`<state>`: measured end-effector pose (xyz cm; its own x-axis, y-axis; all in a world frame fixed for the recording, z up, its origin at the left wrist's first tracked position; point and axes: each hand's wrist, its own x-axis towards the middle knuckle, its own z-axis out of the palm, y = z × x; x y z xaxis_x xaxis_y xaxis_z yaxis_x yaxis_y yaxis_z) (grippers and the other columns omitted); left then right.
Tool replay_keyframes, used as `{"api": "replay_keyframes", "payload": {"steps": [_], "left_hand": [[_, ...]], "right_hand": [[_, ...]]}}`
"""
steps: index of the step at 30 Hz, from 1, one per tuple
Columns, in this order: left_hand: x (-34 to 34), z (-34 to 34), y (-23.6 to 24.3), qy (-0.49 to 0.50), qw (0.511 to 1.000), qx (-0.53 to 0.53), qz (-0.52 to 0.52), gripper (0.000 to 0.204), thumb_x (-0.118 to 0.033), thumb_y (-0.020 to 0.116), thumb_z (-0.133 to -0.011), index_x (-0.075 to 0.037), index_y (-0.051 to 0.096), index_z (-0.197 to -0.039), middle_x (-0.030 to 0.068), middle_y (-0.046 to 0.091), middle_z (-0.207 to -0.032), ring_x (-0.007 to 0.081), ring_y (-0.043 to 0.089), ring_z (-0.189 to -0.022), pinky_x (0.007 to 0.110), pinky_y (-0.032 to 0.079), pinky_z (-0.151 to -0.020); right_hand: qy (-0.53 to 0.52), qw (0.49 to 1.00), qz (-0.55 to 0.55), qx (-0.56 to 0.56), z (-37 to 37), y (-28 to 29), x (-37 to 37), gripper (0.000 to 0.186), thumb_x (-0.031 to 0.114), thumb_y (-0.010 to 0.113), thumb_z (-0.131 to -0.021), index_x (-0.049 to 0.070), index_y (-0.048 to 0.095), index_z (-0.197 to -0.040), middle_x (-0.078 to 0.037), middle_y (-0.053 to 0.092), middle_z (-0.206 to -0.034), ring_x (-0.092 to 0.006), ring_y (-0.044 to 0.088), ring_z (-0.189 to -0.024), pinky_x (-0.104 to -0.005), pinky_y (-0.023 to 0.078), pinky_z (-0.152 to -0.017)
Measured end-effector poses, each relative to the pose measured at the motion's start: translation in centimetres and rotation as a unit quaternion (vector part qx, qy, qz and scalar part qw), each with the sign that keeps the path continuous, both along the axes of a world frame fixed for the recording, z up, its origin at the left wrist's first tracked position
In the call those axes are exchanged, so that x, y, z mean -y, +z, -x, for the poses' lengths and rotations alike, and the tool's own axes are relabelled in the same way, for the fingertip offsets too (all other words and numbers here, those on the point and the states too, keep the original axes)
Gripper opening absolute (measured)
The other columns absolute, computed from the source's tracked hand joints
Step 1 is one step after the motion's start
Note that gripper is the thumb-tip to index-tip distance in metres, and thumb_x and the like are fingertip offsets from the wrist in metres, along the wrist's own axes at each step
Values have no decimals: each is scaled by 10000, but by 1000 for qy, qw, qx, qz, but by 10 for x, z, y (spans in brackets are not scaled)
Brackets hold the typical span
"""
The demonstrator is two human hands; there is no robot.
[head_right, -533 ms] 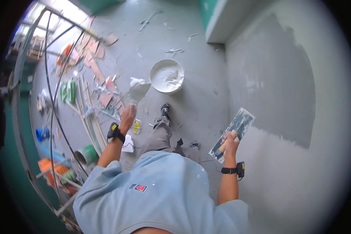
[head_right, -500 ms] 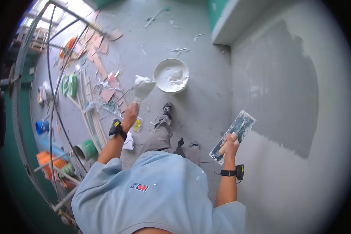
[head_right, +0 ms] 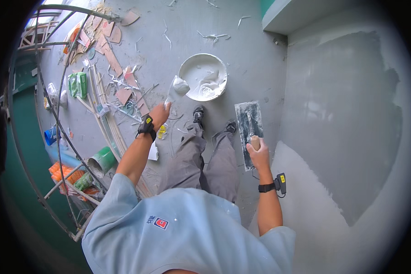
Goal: Applying plaster or joint compound to a wall using a trowel and a putty knife.
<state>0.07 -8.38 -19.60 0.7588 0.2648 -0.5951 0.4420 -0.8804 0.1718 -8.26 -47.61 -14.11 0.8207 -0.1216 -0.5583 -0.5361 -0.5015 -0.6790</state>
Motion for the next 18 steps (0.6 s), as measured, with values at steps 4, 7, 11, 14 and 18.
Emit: {"api": "replay_keyframes", "payload": {"steps": [4, 7, 11, 14, 18], "left_hand": [[-10, -46, -52, -150, 984, -26, -95, 375, -354, 428, -862, -16, 591, -850, 217, 611, -801, 349, 607, -766, 452, 462, -667], [-9, -94, -117, -301, 940, 76, -142, 203, -205, 497, -802, -40, 611, -763, 158, 626, -727, 292, 630, -704, 413, 468, -620], [34, -140, -192, -498, 843, 21, -201, 132, -135, 515, -770, -48, 599, -716, 123, 634, -701, 253, 637, -668, 357, 492, -557], [50, -154, -199, -580, 800, -34, -151, 135, -89, 507, -740, -55, 627, -688, 108, 636, -678, 246, 638, -642, 348, 494, -530], [94, -165, -193, -630, 764, -89, -109, 167, -136, 517, -719, -43, 639, -653, 117, 629, -659, 256, 632, -631, 327, 506, -563]], "right_hand": [[-74, 984, -128, -103, -17, -20, 7, 322, 229, 655, -729, 12, 549, -943, -3, 512, -680, -60, 472, -511, -214, 387, -449], [-100, 983, -96, -123, 5, -65, 34, 319, 224, 655, -738, 12, 543, -948, -4, 519, -687, -66, 467, -509, -216, 388, -455], [-145, 969, -80, -182, 41, -117, 59, 328, 223, 652, -749, 12, 523, -964, -7, 515, -700, -67, 466, -512, -209, 384, -453], [-210, 946, -114, -218, 57, -131, 63, 303, 192, 631, -774, 18, 493, -981, -17, 504, -718, -73, 472, -525, -208, 380, -454], [-248, 935, -135, -215, 68, -135, 64, 298, 190, 629, -777, 19, 490, -977, -18, 504, -721, -74, 468, -520, -202, 379, -455]]}}
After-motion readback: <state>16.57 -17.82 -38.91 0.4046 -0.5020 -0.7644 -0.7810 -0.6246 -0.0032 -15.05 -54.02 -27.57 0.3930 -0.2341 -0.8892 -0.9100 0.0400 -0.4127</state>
